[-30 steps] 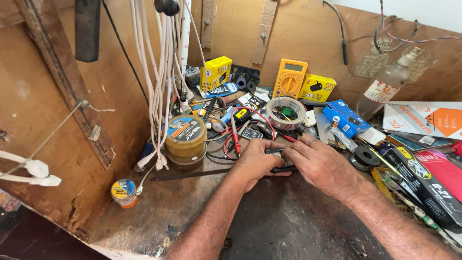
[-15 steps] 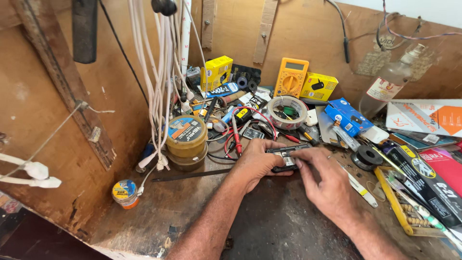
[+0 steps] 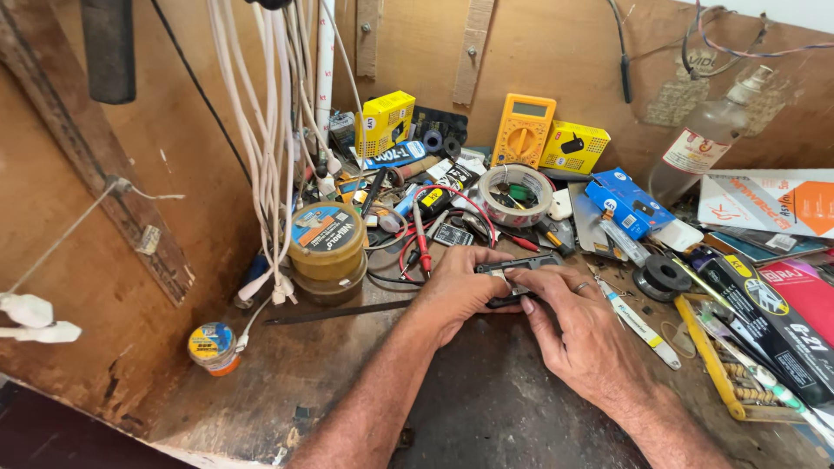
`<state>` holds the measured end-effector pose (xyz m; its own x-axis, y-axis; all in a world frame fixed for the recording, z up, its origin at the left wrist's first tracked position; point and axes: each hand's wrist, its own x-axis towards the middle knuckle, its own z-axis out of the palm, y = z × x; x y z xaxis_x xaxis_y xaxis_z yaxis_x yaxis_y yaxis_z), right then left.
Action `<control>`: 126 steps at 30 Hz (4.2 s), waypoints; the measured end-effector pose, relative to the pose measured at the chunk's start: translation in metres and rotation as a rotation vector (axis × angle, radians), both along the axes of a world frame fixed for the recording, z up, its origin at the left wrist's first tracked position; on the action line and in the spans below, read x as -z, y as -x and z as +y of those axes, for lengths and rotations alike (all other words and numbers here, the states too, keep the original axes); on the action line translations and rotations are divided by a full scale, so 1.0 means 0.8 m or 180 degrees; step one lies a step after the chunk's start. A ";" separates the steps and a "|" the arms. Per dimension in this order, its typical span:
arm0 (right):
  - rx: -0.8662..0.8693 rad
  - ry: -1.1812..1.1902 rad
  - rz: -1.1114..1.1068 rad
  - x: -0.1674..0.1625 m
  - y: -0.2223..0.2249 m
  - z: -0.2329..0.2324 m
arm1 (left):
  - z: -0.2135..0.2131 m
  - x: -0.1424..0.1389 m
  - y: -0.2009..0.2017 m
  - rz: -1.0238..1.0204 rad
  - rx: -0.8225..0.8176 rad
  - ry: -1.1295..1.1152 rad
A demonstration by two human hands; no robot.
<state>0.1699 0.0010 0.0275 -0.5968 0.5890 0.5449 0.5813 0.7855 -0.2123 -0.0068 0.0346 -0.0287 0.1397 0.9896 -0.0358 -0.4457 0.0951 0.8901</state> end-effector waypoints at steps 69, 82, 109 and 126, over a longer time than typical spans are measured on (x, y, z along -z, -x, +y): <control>0.0171 -0.0046 0.0029 0.005 0.008 -0.005 | -0.014 -0.008 0.003 0.0241 -0.0118 -0.0069; 0.0032 -0.0145 0.0540 0.006 0.000 -0.011 | -0.005 0.002 0.003 0.0187 -0.0117 -0.0007; 0.0340 0.2308 0.2977 0.033 -0.025 0.034 | -0.008 -0.004 -0.016 0.0395 -0.0387 0.0149; 0.0184 0.2688 0.2973 0.031 -0.022 0.030 | -0.022 -0.013 -0.005 0.0450 -0.0178 -0.0098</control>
